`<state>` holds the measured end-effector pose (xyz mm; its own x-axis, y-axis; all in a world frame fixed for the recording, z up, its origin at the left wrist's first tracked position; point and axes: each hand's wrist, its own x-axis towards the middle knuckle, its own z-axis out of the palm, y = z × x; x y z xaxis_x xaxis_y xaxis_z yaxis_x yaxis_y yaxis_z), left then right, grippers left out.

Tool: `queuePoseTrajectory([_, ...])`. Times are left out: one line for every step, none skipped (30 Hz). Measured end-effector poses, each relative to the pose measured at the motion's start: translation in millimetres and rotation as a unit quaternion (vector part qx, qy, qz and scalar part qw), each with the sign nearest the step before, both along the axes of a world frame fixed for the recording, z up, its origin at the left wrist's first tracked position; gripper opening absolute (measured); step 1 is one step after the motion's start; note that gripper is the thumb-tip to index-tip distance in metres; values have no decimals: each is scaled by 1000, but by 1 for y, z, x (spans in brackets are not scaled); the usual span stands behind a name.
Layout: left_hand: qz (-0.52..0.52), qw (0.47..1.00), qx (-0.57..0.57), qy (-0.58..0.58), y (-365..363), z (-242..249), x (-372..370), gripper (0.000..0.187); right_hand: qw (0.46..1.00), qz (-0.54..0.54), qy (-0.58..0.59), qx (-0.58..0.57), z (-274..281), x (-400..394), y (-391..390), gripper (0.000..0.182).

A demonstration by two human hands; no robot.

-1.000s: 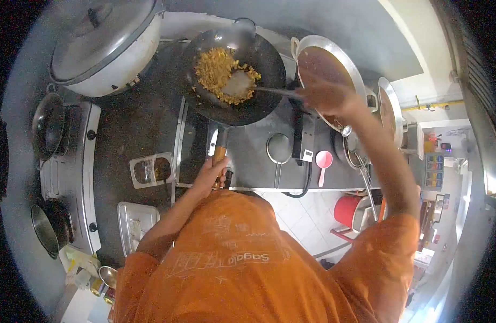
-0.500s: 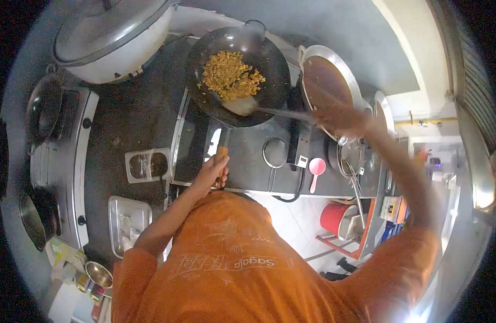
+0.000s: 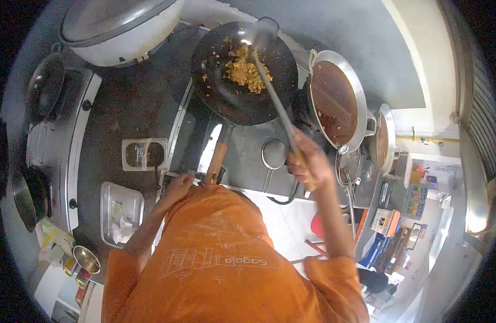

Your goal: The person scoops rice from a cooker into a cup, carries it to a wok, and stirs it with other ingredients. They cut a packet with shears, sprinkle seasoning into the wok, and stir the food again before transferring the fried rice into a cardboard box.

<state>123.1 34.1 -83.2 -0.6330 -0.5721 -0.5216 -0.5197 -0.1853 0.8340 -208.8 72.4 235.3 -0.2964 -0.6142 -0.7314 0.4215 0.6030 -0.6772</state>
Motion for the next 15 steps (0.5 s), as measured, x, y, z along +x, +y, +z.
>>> queuePoseTrajectory([2,1000,5,-7,-1,9,1,44,983,97,150,34,2,-25,9,49])
queuePoseTrajectory([5,1000,9,-13,-3,14,0,44,983,99,152,36,6,-35,6,49])
queuePoseTrajectory([5,999,22,-30,-4,13,-2,42,891,279,351,72,10,-44,-3,46])
queuePoseTrajectory([8,999,24,-28,-4,11,-3,42,727,437,520,102,12,-52,-13,44])
queuePoseTrajectory([4,1000,17,-25,-3,6,-4,41,725,438,521,103,0,-69,-25,44])
queuePoseTrajectory([-1,1000,8,-22,-2,2,-5,41,570,524,631,51,-23,-94,-39,44])
queuePoseTrajectory([-3,1000,9,-21,1,-1,-5,41,390,585,711,-4,-34,-113,-51,44])
queuePoseTrajectory([-20,1000,-1,-21,2,-4,-7,40,389,585,711,-1,-23,-131,-66,44])
queuePoseTrajectory([-34,999,-12,-21,1,-6,-9,39,383,614,689,-42,-4,-147,-84,45])
queuePoseTrajectory([-34,999,-9,-18,2,-6,-11,39,378,642,663,-81,14,-150,-94,45])
queuePoseTrajectory([-28,1000,-5,-11,5,-6,-10,39,378,646,659,-77,38,-129,-95,45])
queuePoseTrajectory([-19,1000,-2,-4,7,-7,-10,38,400,673,622,-1,68,-97,-97,45])
queuePoseTrajectory([-35,999,24,-7,5,-8,-12,40,417,695,581,73,82,-79,-99,45])
queuePoseTrajectory([-28,999,29,-6,15,-16,-13,40,411,701,579,71,63,-85,-99,45])
queuePoseTrajectory([-28,999,15,-6,22,-36,-18,43,434,661,605,88,27,-102,-99,45])
